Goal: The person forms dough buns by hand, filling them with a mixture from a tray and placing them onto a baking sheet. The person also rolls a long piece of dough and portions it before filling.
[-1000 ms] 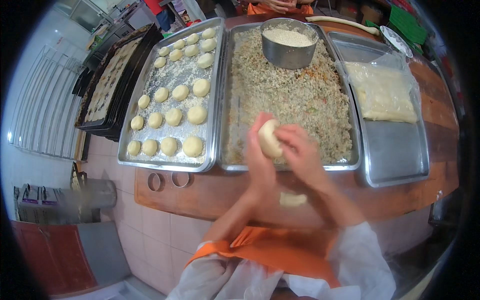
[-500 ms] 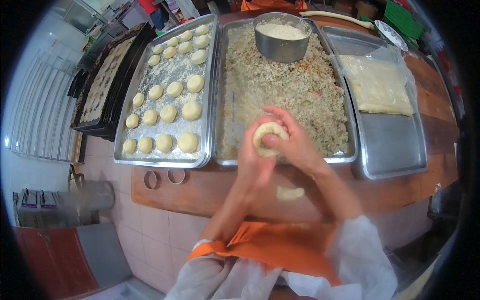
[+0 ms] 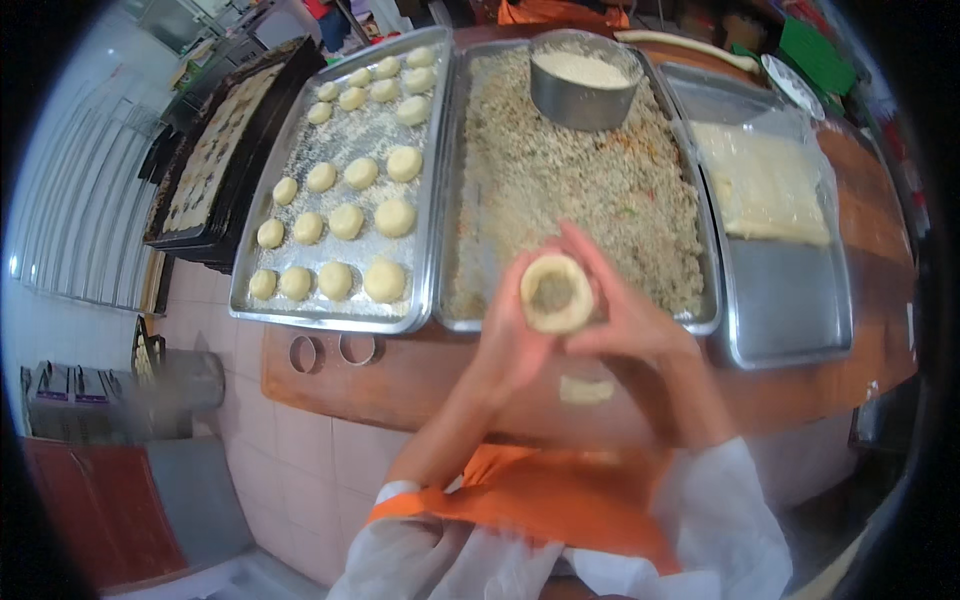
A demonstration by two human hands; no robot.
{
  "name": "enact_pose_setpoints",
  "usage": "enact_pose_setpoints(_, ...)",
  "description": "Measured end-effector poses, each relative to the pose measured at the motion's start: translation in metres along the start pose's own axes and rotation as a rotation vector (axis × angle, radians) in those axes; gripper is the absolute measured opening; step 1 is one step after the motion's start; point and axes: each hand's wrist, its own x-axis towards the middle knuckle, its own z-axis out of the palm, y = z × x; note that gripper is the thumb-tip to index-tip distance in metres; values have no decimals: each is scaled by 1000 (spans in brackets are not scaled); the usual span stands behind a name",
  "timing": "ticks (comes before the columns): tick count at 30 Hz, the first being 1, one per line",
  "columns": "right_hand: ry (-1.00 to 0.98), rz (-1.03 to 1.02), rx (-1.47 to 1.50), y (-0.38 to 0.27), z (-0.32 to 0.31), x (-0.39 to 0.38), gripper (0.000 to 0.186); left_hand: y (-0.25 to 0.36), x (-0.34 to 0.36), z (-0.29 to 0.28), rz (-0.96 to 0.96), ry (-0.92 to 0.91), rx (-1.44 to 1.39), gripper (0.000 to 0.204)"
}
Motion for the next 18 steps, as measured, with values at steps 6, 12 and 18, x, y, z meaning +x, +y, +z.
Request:
enact_pose_setpoints(6,-10,-175,-512,7,-9,-13,79,18,-11,26,-149,-21,42,49)
enact_pose_setpoints(12,38,-203,-509,5,-3,-16,81,5,-23,17,-160,-32,185,34)
enact_pose_setpoints(18,-296,-303,-1232,-38,8,-7,77,13,-37,12,146,-270,906,40)
